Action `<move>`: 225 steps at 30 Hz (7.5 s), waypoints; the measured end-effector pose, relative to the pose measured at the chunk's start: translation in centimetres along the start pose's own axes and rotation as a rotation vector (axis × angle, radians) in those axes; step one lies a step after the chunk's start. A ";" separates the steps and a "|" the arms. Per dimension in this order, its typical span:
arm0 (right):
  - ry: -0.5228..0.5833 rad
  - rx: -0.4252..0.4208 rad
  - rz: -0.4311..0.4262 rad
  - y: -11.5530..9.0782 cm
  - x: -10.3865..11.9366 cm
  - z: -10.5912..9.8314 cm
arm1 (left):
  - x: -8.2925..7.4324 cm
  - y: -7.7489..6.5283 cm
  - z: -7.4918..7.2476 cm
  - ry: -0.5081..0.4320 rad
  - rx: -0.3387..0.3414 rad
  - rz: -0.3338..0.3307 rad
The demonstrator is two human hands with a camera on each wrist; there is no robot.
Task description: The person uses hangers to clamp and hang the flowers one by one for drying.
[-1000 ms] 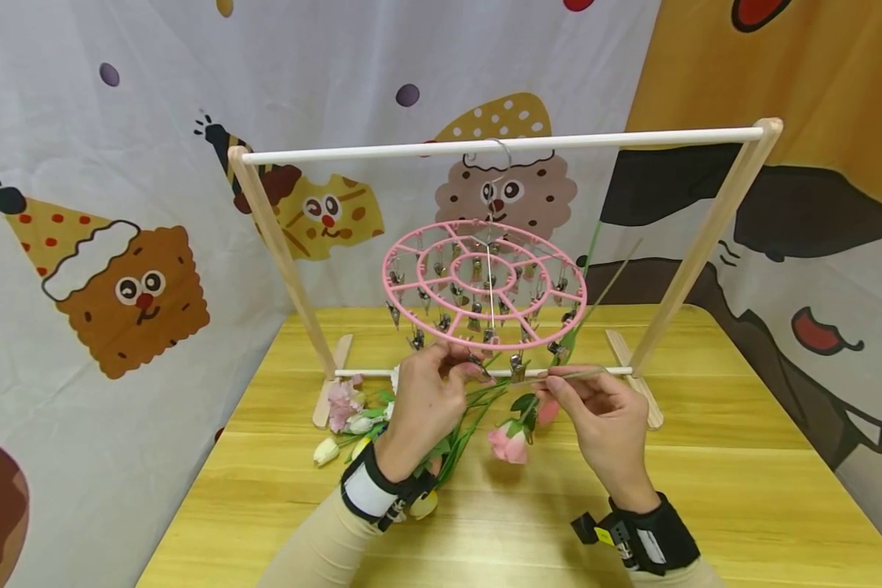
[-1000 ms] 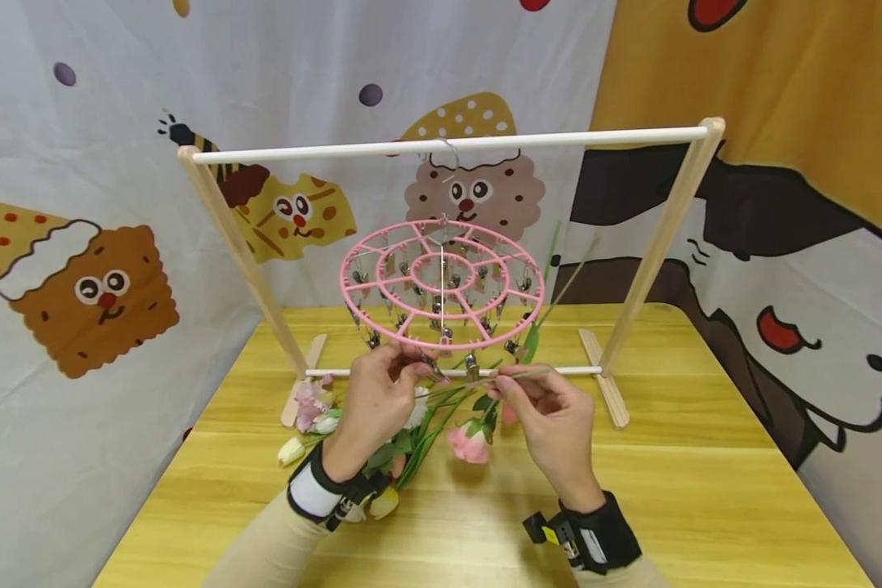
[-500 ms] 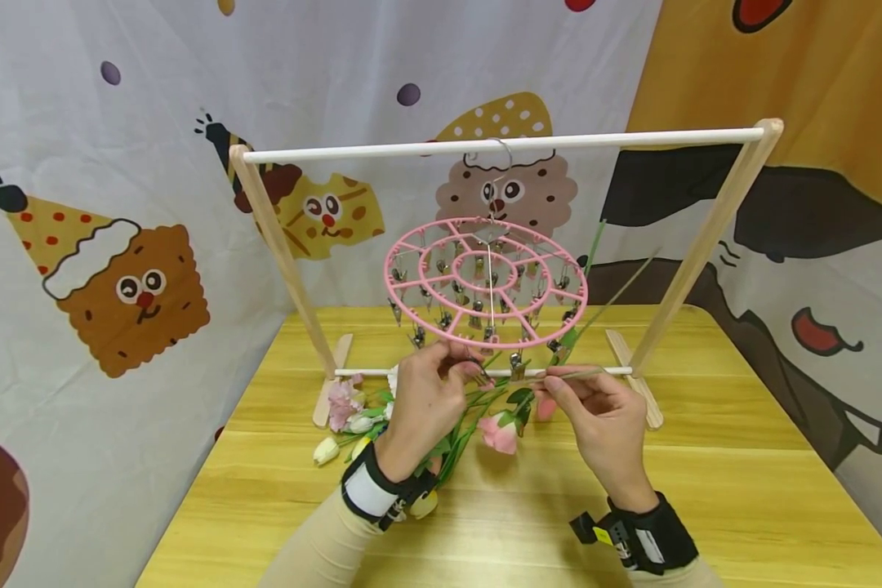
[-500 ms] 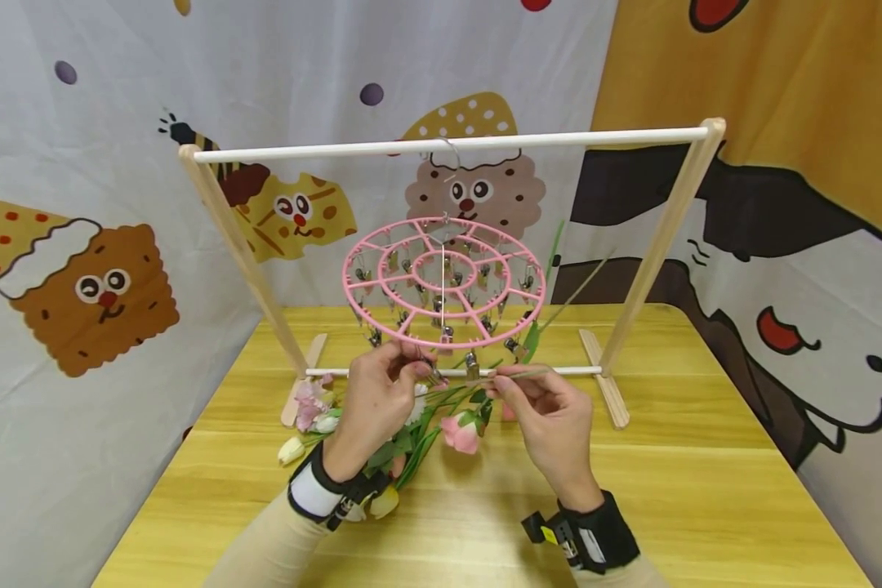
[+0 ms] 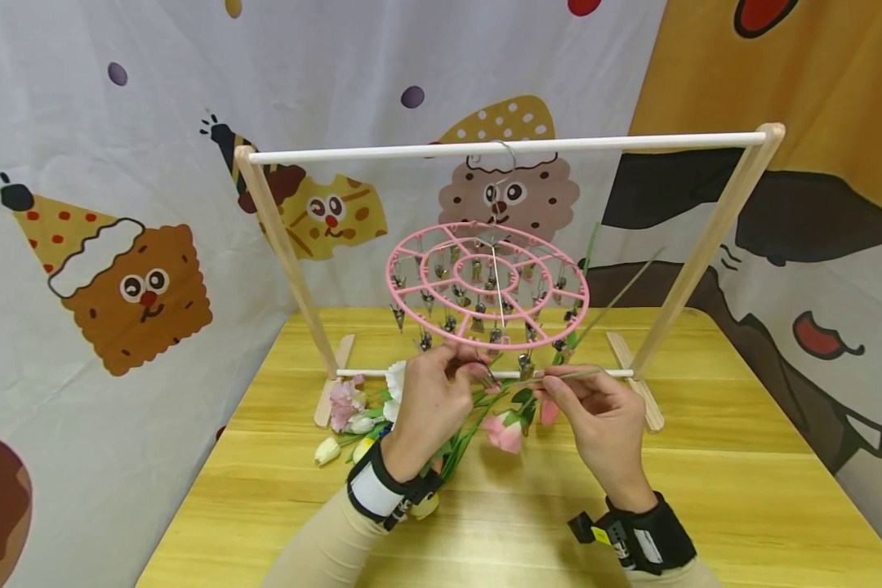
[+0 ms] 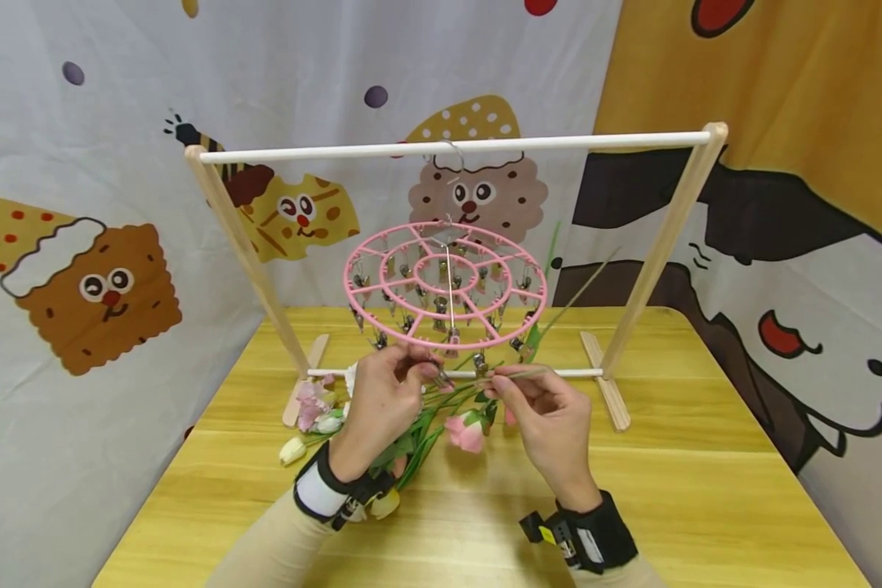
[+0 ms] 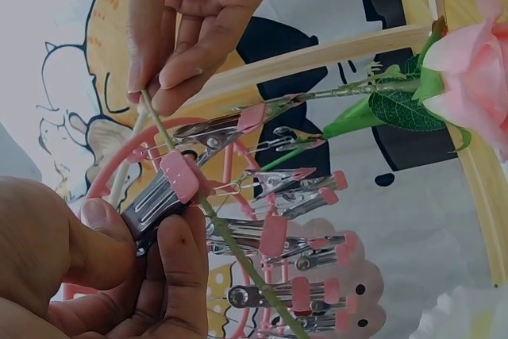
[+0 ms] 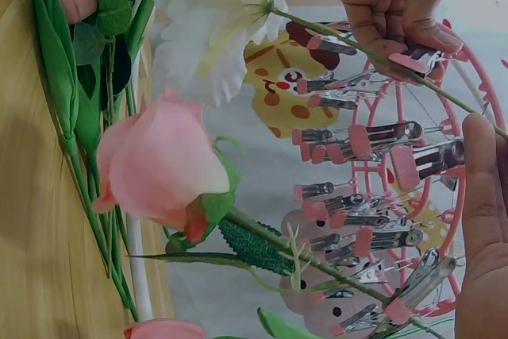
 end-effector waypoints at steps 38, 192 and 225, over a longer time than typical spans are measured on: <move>-0.059 -0.065 0.004 0.0 0.0 -0.9 | -0.3 -0.5 0.3 0.135 0.119 0.065; -0.388 0.156 0.696 -5.3 -5.3 -0.8 | 6.0 -5.1 -2.8 0.702 0.265 0.355; -0.091 -0.106 0.319 -2.4 -1.0 -0.2 | 1.6 -3.9 -0.4 0.480 0.191 0.400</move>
Point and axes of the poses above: each hand's wrist, its own y-axis towards the middle knuckle, its own z-axis out of the palm, x = y × z, the point moved 4 cm from there along y, towards the middle knuckle, and after that the axes turned 14 degrees about y, right-handed, at the moved point
